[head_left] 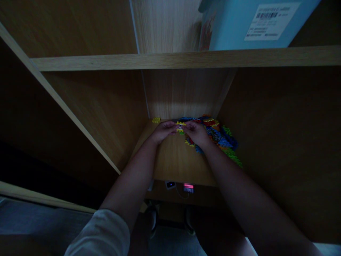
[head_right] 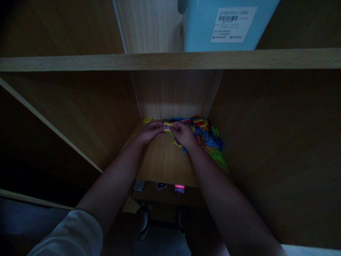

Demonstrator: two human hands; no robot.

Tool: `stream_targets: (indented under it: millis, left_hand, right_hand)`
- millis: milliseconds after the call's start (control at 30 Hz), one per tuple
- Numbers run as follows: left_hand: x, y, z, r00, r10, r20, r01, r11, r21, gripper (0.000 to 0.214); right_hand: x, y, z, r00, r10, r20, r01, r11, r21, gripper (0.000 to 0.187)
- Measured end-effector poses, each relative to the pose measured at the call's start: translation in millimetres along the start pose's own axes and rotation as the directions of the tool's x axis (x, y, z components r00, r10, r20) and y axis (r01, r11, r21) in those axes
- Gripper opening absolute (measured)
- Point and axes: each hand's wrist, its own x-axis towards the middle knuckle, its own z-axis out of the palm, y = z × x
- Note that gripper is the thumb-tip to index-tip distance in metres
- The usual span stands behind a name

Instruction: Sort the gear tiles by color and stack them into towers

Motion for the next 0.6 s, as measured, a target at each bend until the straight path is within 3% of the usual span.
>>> stream_targets:
  millis: [133, 333, 467, 600]
  left_hand:
    - [0, 1, -1.0, 0.997, 0.066, -0.039, -0.062, 0.994, 0.094, 0.046]
    - [-4, 2, 1.7, 0.990, -0.086, 0.116, 0.069, 0.988, 0.140, 0.035]
    - [1, -2, 1.1, 0.998, -0.062, -0.029, 0.064, 0.994, 0.083, 0.032]
    - [12, -9, -7.9, 0.978, -0.024, -0.206, 0.042, 0.996, 0.083, 0.031]
  right_hand:
    - [-1, 0, -3, 0.998, -0.053, -0.019, 0.051, 0.996, -0.073, 0.045]
    - [1, -1, -5, 0.998, -0.061, -0.030, 0.058, 0.995, -0.086, 0.047]
    - [3, 1, -1, 0.999, -0.039, -0.033, 0.038, 0.999, -0.016, 0.052]
    - [2, 3, -1, 0.998, -0.052, -0.026, 0.053, 0.997, 0.049, 0.051]
